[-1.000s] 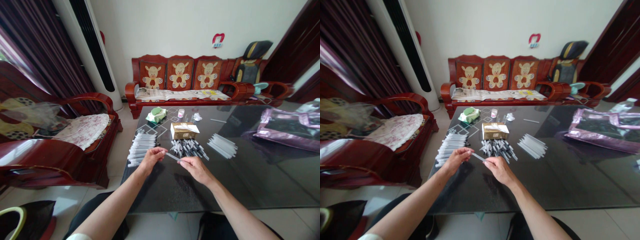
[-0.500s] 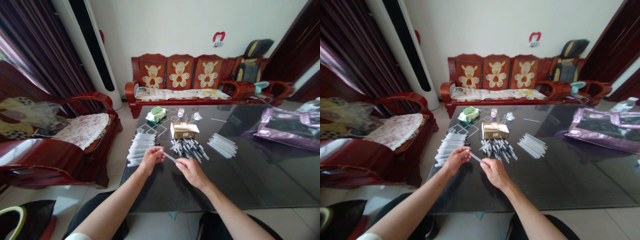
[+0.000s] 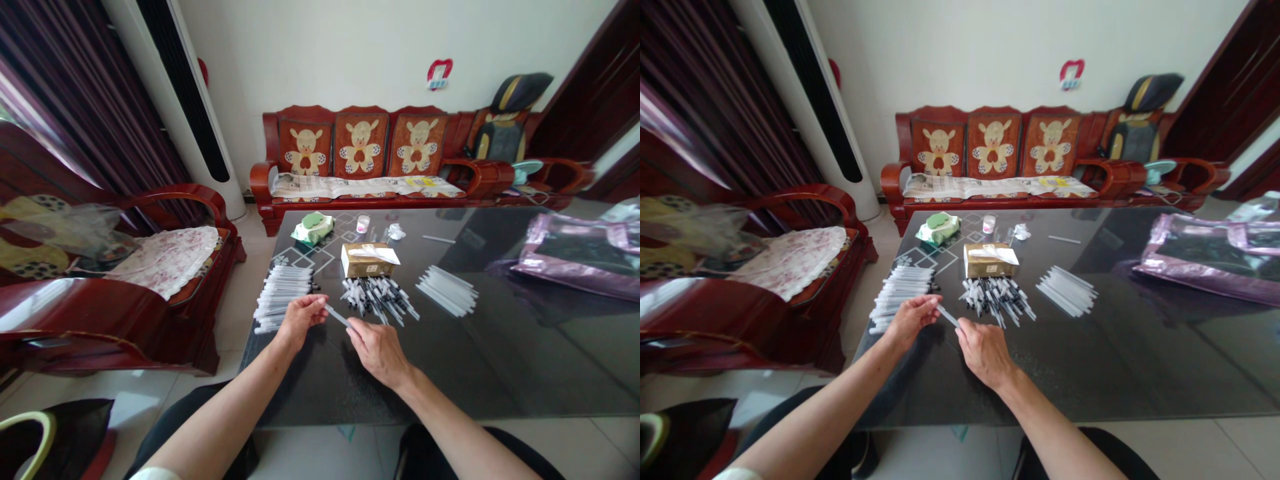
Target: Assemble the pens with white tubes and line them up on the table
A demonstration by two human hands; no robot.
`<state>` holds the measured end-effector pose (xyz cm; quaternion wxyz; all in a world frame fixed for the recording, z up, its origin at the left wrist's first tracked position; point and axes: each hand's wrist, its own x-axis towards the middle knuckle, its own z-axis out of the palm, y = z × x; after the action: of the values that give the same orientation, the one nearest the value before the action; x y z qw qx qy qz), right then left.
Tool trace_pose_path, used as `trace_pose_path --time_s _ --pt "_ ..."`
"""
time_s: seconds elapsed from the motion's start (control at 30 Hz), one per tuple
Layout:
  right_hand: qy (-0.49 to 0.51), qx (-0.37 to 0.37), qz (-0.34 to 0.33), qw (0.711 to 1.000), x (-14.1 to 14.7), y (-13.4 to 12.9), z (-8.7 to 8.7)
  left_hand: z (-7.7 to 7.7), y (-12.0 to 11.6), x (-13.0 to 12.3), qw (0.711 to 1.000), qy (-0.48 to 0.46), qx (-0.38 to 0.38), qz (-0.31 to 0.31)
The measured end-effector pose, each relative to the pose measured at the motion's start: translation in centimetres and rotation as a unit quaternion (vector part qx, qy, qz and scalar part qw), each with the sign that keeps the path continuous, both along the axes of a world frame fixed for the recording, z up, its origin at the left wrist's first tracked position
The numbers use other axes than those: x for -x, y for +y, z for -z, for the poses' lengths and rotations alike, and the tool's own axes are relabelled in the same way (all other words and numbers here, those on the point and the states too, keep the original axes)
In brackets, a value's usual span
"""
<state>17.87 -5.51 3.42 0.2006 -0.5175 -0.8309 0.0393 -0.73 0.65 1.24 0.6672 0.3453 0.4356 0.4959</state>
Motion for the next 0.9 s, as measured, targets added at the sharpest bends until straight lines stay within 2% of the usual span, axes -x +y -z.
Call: trace_pose_path --time_s 0.2,0.5,0.73,0.9 --pt "-0.033 -0.015 0.002 0.999 0.1 0.0 0.2 0.3 -0.3 -0.3 1.000 0.023 -0.008 -0.008" --pt "-0.051 0.001 0.006 0.999 1.2 -0.3 0.2 0.6 -1.1 -1.4 0.997 -0.004 -0.007 -0.082" --pt "0.057 0.057 0.024 0.996 1.4 -0.5 0.1 0.8 -1.5 -1.6 0.996 -0.025 -0.024 -0.082" --pt "0.197 0.119 0.035 0.972 1.6 -0.4 0.5 1.0 -1.9 -2.0 0.994 -0.036 -0.031 -0.098"
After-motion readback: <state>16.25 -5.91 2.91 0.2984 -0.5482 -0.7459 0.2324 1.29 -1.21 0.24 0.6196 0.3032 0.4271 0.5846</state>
